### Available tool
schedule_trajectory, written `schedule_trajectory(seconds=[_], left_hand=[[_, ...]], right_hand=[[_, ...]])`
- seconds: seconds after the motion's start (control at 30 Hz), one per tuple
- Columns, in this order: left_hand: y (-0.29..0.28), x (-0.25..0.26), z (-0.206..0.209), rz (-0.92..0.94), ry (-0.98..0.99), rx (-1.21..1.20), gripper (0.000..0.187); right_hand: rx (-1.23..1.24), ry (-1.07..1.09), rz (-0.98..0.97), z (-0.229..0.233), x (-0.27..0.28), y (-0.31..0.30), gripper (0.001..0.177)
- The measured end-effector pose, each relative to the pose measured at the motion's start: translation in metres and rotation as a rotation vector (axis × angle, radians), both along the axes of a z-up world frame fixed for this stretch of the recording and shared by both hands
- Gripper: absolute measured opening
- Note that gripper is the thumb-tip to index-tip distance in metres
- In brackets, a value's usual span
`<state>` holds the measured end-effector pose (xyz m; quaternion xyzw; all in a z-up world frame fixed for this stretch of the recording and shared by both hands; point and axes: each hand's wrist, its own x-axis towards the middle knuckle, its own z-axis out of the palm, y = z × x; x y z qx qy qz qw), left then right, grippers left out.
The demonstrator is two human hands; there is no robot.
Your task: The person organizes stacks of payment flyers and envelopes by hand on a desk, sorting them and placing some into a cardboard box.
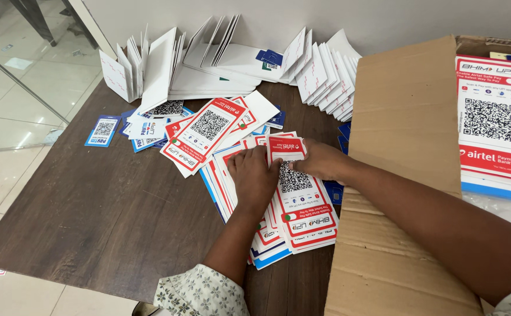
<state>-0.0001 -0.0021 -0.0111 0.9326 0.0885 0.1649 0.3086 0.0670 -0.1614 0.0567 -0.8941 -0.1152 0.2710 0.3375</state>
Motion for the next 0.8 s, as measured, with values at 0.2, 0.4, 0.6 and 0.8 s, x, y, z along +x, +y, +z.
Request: schedule_trajectory(seconds=[0.2,0.4,0.6,0.8], left_hand=[[-0.010,-0.005,0.004,-0.053,0.025,0.149,0.079],[-0.012,-0.007,0.015,-0.139,0.036,0.229,0.094],[-0.018,-0.004,0.013,-0.284,0.214,0.079,0.106],[-0.013,-0.001,0.002,-0.035,-0.009,0.266,0.102]], right_hand=[[-0.017,-0.033,0.026,-0.005,0.002,-0.002,0.060],[-0.081,-0.044,0.022,-0.005,0.003,-0.002,0.063],[-0.062,-0.016,0.023,0.003,0.000,0.001,0.061],[-0.102,-0.011,0.019,0.004,-0.003,0.001,0.065]])
